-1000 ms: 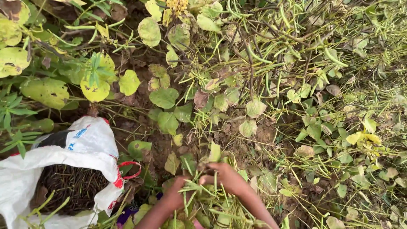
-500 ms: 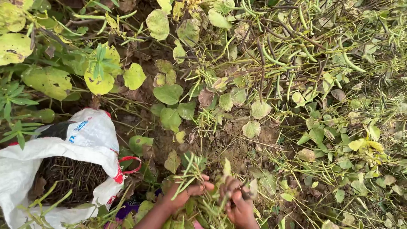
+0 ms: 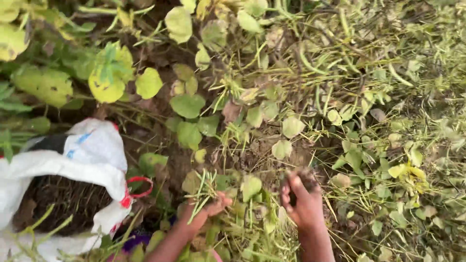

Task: Harvesting bean pods by hand and placing them into a collection bag in a field.

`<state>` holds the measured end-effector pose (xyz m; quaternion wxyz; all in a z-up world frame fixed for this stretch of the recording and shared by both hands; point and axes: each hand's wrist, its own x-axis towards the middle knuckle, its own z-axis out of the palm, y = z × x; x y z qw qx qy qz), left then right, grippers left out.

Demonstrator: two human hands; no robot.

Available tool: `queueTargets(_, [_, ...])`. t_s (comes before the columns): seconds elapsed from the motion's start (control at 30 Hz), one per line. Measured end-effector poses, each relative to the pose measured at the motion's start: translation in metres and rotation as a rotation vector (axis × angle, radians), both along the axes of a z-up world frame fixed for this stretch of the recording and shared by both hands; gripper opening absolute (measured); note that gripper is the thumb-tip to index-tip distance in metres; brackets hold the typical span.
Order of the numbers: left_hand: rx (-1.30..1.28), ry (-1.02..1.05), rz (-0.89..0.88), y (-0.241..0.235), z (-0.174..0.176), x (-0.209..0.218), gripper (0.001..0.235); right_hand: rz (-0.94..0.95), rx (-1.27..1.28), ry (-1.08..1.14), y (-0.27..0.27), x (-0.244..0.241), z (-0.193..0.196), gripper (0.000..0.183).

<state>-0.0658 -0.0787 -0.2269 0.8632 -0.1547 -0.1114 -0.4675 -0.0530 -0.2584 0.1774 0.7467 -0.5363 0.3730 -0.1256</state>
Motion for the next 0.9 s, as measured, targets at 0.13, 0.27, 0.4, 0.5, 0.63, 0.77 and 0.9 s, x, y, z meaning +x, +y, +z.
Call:
queueTargets(0.13, [0.732,0.307,-0.092,0.044,0.036,-0.01,0.046,0.198,0.05,0.222,0.013,0.032,-0.005,0.02])
queueTargets(0.27, [0.481,0.233,0.107,0.068,0.11,0.045,0.025,0.503,-0.037,0.243,0.084,0.126,0.023,0.024])
queueTargets(0.4, [1.228,-0.002,-0.174,0.125,0.205,0.074,0.048,1.069,-0.24,0.358,0.218,0.215,-0.001,0.043])
queueTargets(0.5, [1.295,0.113,-0.24,0.144,0.204,0.076,0.073,1.457,-0.367,0.271,0.317,0.225,-0.077,0.066])
queueTargets(0.63, [1.474,-0.2,-0.009,0.14,0.132,0.044,0.106,1.605,-0.499,0.219,0.384,0.22,-0.081,0.08])
queueTargets(0.77, [1.429,-0.462,0.179,0.144,0.158,0.049,0.109,1.513,-0.634,-0.067,0.297,0.215,0.002,0.043])
queueTargets(0.9, [1.137,-0.217,-0.115,0.15,0.19,0.078,0.04,1.244,-0.864,0.219,0.182,0.172,0.037,0.022])
